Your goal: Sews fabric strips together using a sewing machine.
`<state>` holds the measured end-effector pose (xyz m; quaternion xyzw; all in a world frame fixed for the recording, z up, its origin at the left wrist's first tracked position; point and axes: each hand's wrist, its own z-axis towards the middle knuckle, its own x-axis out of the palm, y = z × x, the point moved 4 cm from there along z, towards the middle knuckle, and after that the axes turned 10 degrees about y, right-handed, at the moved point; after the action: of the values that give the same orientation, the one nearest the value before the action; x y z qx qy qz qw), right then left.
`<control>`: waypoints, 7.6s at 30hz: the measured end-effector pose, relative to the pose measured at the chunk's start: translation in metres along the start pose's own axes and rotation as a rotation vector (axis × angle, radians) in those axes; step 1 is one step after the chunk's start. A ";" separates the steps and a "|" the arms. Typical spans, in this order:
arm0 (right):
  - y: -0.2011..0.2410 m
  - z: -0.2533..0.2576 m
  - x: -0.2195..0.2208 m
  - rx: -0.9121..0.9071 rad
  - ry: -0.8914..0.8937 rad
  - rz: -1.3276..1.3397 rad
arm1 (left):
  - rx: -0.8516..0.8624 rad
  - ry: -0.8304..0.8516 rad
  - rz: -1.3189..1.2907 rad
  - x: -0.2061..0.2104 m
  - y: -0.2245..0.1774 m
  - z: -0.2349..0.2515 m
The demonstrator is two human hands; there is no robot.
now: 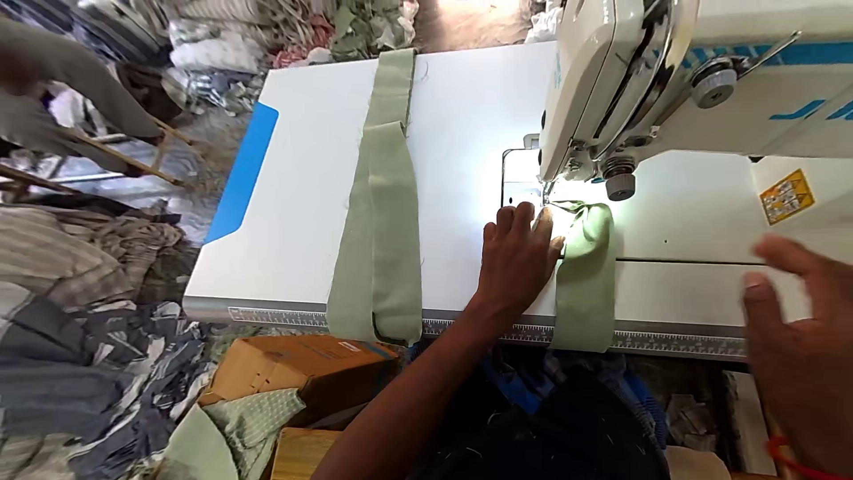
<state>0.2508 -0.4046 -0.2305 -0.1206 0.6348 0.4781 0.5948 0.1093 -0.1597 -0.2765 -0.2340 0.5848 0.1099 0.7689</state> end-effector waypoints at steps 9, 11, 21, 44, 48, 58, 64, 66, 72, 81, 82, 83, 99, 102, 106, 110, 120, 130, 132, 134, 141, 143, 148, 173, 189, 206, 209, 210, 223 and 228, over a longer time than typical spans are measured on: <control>0.073 0.001 0.080 0.023 0.153 0.165 | -0.054 0.007 -0.359 -0.017 0.004 -0.011; 0.089 -0.015 0.061 0.101 0.347 0.458 | -0.251 0.174 -0.741 -0.038 -0.001 -0.035; 0.126 0.036 0.089 -0.064 0.343 0.180 | -0.510 0.211 -1.393 0.005 -0.068 -0.139; 0.131 0.068 0.099 -0.059 0.339 -0.067 | -0.413 0.246 -1.048 -0.018 -0.062 -0.121; 0.130 0.071 0.106 -0.050 0.343 -0.094 | -0.423 0.257 -1.043 -0.017 -0.059 -0.118; 0.128 0.070 0.105 -0.067 0.342 -0.072 | -0.396 0.249 -1.025 -0.016 -0.061 -0.117; 0.127 0.067 0.105 -0.059 0.331 -0.059 | -0.402 0.246 -1.028 -0.017 -0.061 -0.117; 0.127 0.066 0.105 -0.053 0.332 -0.057 | -0.399 0.249 -1.027 -0.016 -0.061 -0.118; 0.127 0.069 0.105 -0.059 0.336 -0.071 | -0.396 0.250 -1.018 -0.016 -0.061 -0.116; 0.126 0.070 0.104 -0.054 0.343 -0.069 | -0.409 0.241 -1.007 -0.016 -0.062 -0.117; 0.126 0.069 0.104 -0.050 0.342 -0.061 | -0.414 0.246 -1.010 -0.016 -0.063 -0.116; 0.127 0.068 0.103 -0.044 0.344 -0.056 | -0.420 0.252 -1.016 -0.016 -0.063 -0.116; 0.128 0.068 0.105 -0.056 0.339 -0.087 | -0.432 0.240 -1.026 -0.016 -0.062 -0.119; 0.127 0.067 0.104 -0.052 0.341 -0.082 | -0.414 0.238 -1.029 -0.015 -0.064 -0.119; 0.126 0.067 0.104 -0.109 0.326 -0.044 | -0.397 0.226 -1.015 -0.020 -0.064 -0.116; 0.128 0.065 0.104 -0.128 0.296 -0.034 | -0.385 0.248 -1.030 -0.023 -0.064 -0.115; 0.128 0.065 0.105 -0.079 0.301 -0.083 | -0.382 0.221 -1.007 -0.019 -0.065 -0.116; 0.129 0.064 0.104 -0.048 0.337 -0.112 | -0.373 0.215 -0.963 -0.015 -0.066 -0.118; 0.129 0.064 0.104 -0.049 0.332 -0.112 | -0.375 0.215 -0.974 -0.015 -0.066 -0.119; 0.128 0.064 0.104 -0.060 0.329 -0.102 | -0.376 0.212 -0.985 -0.015 -0.066 -0.119; 0.127 0.064 0.105 -0.072 0.321 -0.106 | -0.380 0.205 -1.010 -0.014 -0.066 -0.120; 0.128 0.064 0.105 -0.073 0.316 -0.100 | -0.383 0.204 -1.017 -0.014 -0.066 -0.121; 0.129 0.063 0.105 -0.054 0.323 -0.096 | -0.395 0.206 -1.009 -0.014 -0.066 -0.121; 0.129 0.064 0.103 -0.069 0.329 -0.095 | -0.400 0.204 -1.007 -0.012 -0.062 -0.121; 0.128 0.065 0.105 -0.057 0.342 -0.099 | -0.388 0.191 -0.976 -0.015 -0.059 -0.119; 0.130 0.063 0.104 -0.067 0.340 -0.101 | -0.369 0.190 -0.983 -0.012 -0.059 -0.121; 0.130 0.063 0.103 -0.063 0.338 -0.099 | -0.384 0.199 -0.972 -0.013 -0.060 -0.120; 0.130 0.063 0.103 -0.058 0.345 -0.101 | -0.389 0.203 -0.973 -0.013 -0.060 -0.120; 0.129 0.062 0.103 -0.068 0.344 -0.099 | -0.394 0.194 -0.978 -0.011 -0.060 -0.122; 0.129 0.063 0.103 -0.061 0.346 -0.105 | -0.413 0.200 -1.082 -0.010 -0.060 -0.123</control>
<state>0.1704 -0.2481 -0.2500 -0.2521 0.7058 0.4377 0.4968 0.0286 -0.2710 -0.2791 -0.6534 0.4184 -0.2092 0.5952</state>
